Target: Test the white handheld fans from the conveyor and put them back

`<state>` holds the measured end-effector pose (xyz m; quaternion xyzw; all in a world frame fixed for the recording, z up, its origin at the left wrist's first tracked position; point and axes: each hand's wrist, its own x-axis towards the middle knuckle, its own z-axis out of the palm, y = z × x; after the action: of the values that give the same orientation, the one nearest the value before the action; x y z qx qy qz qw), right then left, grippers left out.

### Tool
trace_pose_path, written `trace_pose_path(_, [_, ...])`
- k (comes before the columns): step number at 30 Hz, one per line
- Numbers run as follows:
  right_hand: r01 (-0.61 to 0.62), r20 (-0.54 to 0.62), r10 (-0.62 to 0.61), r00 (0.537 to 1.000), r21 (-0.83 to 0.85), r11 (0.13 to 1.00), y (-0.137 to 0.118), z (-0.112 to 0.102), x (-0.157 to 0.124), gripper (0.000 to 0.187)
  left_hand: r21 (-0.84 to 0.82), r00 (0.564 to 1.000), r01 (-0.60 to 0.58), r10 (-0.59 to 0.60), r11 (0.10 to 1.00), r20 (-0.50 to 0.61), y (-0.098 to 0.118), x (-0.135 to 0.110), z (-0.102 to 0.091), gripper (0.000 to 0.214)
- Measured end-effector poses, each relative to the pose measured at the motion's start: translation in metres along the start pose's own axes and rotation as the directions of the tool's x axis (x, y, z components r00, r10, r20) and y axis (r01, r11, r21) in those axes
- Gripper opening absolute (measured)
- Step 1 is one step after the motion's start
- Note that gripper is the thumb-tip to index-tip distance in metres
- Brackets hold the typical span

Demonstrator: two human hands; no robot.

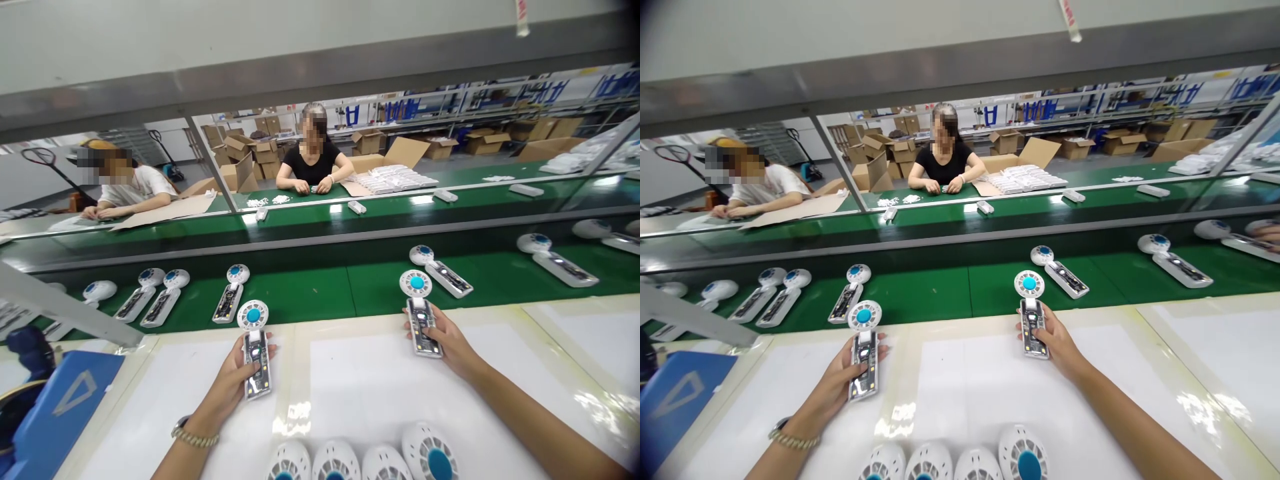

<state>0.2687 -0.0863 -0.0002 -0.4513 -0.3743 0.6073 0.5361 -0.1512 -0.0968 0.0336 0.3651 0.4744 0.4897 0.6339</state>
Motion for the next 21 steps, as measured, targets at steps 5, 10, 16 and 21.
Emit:
trace_pose_path(5, [-0.004, -0.006, 0.003, 1.0, -0.044, 0.999, 0.0027, -0.003, -0.0005, 0.056, -0.023, 1.0, -0.02, 0.02, 1.0, -0.007, -0.0016, -0.002, 0.0022, 0.055])
trace_pose_path(10, [-0.011, -0.01, 0.01, 1.0, -0.07, 0.998, 0.0043, -0.0061, 0.0015, 0.059, -0.045, 0.999, -0.04, 0.041, 0.998, 0.014, -0.0034, -0.0014, 0.0019, 0.053])
trace_pose_path(16, [-0.029, -0.011, 0.029, 1.0, -0.06, 0.998, 0.0043, -0.0062, 0.0012, 0.06, -0.044, 0.998, -0.036, 0.038, 0.998, 0.054, -0.0037, -0.0008, -0.0001, 0.053])
trace_pose_path(21, [-0.025, -0.011, 0.024, 1.0, -0.077, 0.997, 0.0041, -0.0065, 0.002, 0.061, -0.053, 0.998, -0.023, 0.025, 0.998, 0.052, -0.0021, -0.0012, 0.001, 0.054])
